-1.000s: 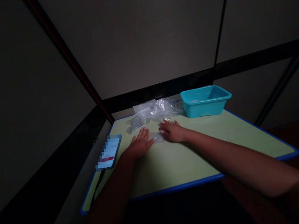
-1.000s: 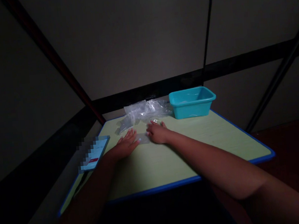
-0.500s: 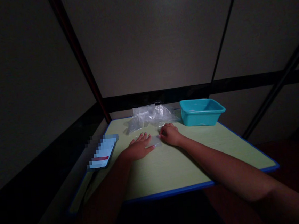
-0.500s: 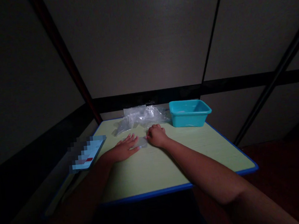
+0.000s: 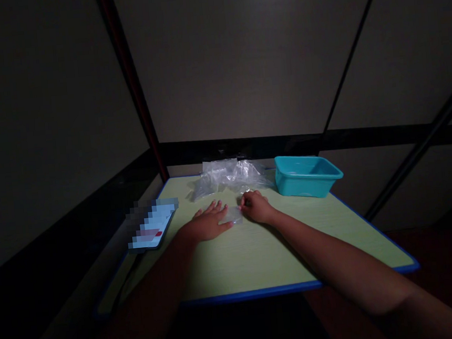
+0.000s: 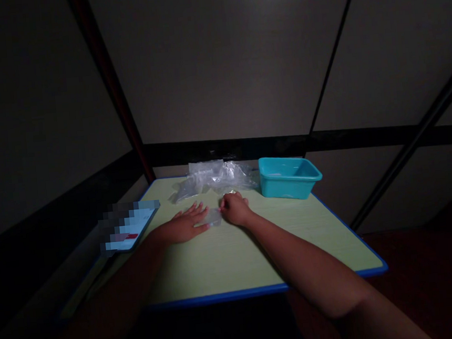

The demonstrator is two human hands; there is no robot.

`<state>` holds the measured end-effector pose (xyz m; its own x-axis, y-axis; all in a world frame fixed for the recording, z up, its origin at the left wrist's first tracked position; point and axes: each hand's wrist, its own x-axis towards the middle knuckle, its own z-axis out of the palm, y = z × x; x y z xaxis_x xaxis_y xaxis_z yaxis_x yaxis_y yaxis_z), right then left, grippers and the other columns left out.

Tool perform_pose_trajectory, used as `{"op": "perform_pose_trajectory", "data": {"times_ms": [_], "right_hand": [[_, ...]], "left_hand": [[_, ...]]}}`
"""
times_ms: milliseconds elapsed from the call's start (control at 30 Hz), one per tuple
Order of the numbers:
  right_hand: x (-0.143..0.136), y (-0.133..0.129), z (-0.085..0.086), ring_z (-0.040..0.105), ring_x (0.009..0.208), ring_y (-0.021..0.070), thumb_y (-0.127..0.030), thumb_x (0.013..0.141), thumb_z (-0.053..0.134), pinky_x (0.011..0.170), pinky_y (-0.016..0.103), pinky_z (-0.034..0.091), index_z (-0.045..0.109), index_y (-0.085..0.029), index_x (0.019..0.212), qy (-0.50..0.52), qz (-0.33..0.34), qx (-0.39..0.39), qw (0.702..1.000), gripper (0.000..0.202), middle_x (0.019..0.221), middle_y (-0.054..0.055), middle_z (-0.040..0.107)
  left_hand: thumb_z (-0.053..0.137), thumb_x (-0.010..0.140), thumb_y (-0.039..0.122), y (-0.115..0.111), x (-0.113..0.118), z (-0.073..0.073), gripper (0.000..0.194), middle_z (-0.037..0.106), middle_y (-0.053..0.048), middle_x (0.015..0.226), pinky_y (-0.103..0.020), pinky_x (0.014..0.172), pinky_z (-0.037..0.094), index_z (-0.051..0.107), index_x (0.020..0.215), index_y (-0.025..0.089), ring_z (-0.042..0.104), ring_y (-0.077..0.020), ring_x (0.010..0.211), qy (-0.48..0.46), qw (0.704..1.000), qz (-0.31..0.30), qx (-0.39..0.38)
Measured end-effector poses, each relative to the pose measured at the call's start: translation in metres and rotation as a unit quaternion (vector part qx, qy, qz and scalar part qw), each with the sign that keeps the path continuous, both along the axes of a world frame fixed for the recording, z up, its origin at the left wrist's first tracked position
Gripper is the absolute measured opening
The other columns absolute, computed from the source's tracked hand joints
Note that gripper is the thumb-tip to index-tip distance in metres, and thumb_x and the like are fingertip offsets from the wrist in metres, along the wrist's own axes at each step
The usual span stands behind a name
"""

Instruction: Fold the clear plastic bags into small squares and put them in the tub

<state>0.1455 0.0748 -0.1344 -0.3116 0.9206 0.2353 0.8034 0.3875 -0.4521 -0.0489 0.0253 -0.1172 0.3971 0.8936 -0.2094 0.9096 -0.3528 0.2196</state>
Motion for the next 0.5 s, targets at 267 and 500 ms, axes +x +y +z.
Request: {"op": "perform_pose_trajectory", "data": {"times_ms": [267, 500], "right_hand": [[0.001, 0.011, -0.013, 0.052, 0.061, 0.0112, -0.023, 0.075, 0.057, 0.061, 0.024, 0.040, 0.057, -0.018, 0.089, 0.191, 0.093, -0.078, 0.974, 0.016, 0.066, -0.003, 0.059], [0.001, 0.007, -0.009, 0.055, 0.067, 0.0125, -0.026, 0.078, 0.054, 0.068, 0.026, 0.042, 0.065, -0.018, 0.087, 0.169, 0.131, -0.086, 0.973, 0.016, 0.072, 0.000, 0.063]], "left_hand": [[0.030, 0.085, 0.061, -0.003, 0.001, 0.004, 0.077, 0.004, -0.010, 0.151, -0.053, 0.107, 0.010, 0.010, 0.146, 0.020, 0.004, -0.0270, 0.139, -0.035, 0.999, 0.001, -0.004], [0.031, 0.084, 0.064, -0.001, 0.000, 0.000, 0.078, 0.004, -0.010, 0.151, -0.058, 0.105, 0.008, 0.009, 0.146, 0.022, 0.005, -0.0284, 0.139, -0.031, 0.999, 0.010, -0.001]]}}
